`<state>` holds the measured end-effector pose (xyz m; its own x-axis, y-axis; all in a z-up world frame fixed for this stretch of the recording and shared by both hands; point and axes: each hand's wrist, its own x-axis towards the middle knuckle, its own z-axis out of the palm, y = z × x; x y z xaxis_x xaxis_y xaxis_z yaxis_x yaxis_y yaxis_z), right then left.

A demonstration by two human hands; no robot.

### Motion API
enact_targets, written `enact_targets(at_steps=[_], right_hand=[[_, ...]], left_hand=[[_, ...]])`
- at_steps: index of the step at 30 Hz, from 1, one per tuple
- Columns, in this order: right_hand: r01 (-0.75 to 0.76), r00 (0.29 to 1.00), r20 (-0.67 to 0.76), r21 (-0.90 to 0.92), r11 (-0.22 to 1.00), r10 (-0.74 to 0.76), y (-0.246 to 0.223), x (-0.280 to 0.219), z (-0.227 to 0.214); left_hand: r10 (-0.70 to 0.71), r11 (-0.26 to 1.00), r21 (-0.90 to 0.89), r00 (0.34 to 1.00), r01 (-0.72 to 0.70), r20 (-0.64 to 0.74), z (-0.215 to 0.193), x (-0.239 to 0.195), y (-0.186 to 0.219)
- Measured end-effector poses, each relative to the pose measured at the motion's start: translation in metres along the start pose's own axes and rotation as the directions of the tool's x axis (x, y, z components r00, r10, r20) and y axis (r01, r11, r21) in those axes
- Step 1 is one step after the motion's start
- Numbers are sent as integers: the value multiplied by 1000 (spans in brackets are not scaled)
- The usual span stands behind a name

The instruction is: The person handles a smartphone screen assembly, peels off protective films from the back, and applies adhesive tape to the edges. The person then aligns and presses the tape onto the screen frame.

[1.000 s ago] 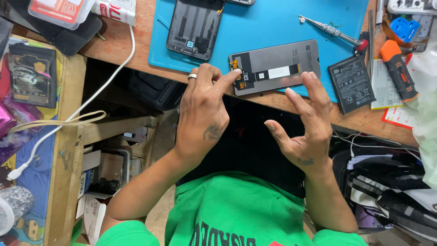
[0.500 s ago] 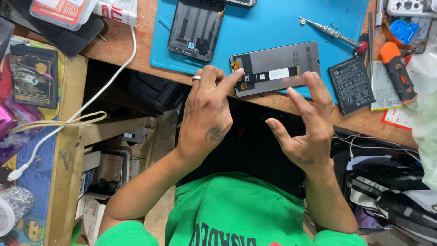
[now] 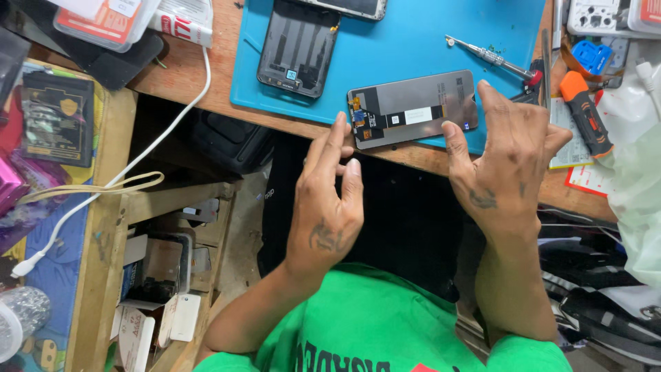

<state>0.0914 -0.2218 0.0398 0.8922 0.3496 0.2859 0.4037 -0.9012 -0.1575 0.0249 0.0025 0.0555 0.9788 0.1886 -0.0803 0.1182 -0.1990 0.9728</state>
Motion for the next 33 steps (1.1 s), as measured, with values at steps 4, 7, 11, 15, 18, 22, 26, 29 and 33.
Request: enact_targets(at_steps=[4, 7, 11, 15, 18, 22, 26, 29, 33], right_hand=[[-20, 1000, 10, -2, 1000, 20, 2, 1, 3], [-34, 999, 6, 36, 999, 34, 3, -1, 3], [-54, 999, -3, 119, 991, 54, 2, 1, 0], [-77, 997, -3, 176, 981, 79, 0, 3, -3], [-134, 991, 18, 241, 961, 133, -1, 3, -5], [-150, 988, 18, 305, 940, 151, -1, 3, -9], [-146, 988, 2, 313, 939, 152, -1, 4, -10], [-150, 988, 0, 311, 939, 157, 0, 3, -10], [-145, 987, -16, 317, 937, 158, 2, 3, -9]], left_hand=[[8, 999, -31, 1000, -8, -2, 6, -13, 5], [-26, 996, -82, 1000, 26, 4, 9, -18, 3], [-100, 979, -177, 995, 96, -13, 11, -20, 1], [-129, 898, -430, 990, 92, -59, 20, -15, -8], [-138, 771, -634, 988, 60, -74, 29, -15, -14], [-150, 716, -697, 984, 43, -93, 37, -11, -20], [-159, 696, -715, 986, 69, -59, 41, 3, -22], [-240, 791, -563, 968, 239, 74, 37, 13, -22], [-277, 842, -440, 950, 312, 143, 36, 24, -21]])
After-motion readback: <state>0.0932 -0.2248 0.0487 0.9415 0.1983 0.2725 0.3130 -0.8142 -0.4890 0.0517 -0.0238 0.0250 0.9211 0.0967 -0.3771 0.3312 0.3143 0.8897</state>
